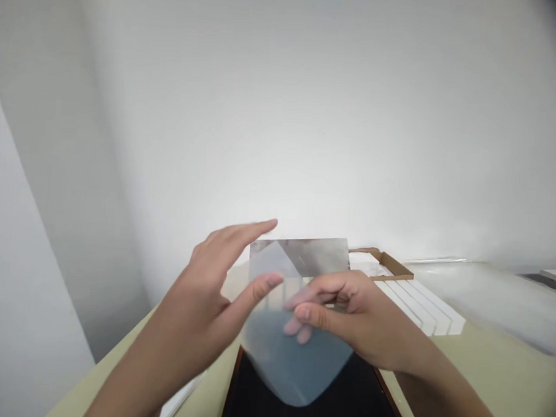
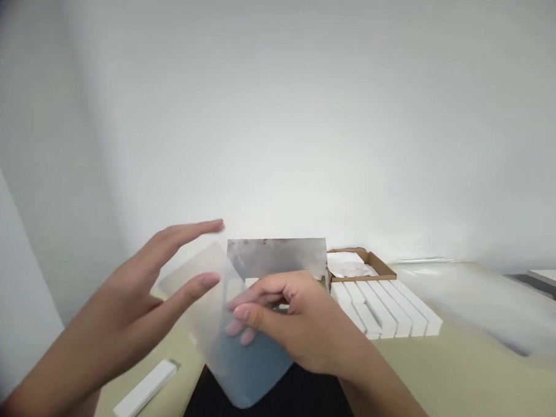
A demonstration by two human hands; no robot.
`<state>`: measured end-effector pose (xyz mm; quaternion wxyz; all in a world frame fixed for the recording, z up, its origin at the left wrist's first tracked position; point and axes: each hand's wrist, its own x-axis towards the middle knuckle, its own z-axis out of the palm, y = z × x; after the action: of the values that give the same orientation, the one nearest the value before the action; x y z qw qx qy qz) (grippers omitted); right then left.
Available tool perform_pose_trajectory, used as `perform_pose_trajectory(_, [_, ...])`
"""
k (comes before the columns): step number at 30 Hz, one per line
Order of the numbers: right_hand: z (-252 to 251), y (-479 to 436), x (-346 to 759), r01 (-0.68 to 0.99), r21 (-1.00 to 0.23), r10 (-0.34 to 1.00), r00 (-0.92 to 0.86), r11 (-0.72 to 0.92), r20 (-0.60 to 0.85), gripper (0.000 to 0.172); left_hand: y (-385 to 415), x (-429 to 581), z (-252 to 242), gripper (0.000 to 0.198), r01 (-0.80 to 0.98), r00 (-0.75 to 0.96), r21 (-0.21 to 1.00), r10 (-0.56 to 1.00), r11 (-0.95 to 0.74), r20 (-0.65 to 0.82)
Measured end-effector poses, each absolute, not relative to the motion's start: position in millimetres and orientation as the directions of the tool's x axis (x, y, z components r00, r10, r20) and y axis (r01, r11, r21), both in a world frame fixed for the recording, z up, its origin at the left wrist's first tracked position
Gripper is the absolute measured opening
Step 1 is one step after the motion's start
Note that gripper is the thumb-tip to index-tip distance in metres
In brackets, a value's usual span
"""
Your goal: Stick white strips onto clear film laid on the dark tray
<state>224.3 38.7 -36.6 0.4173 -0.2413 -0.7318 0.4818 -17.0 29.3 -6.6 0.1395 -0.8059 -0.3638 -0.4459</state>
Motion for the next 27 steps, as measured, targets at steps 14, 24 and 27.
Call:
perform_pose_trajectory(14, [-35.7,26.7,216.1,0.026,-0.873,0.791,-0.436,0.487,0.429,0.026,25.4,-29.0,-2.2,0.023,0.58,0.397,0.268,0.554,-0.77,0.732])
perform_pose_trajectory(24, [-34.8,17.9,214.8,0.093,-0.771,0.747,-0.341,0.631,0.57,0.021,12.0,-12.4,-0.7,0.02,0.491,0.51,0.289,0.54,-0.822,0.67])
perform_pose_trajectory(27, [-32.4,16.0,218.5,0.086,-0.779,0.747,-0.365,0.621,0.555,0.011,9.1,-11.5,-1.5,0.02,0.497,0.497,0.261,0.518,-0.828,0.696])
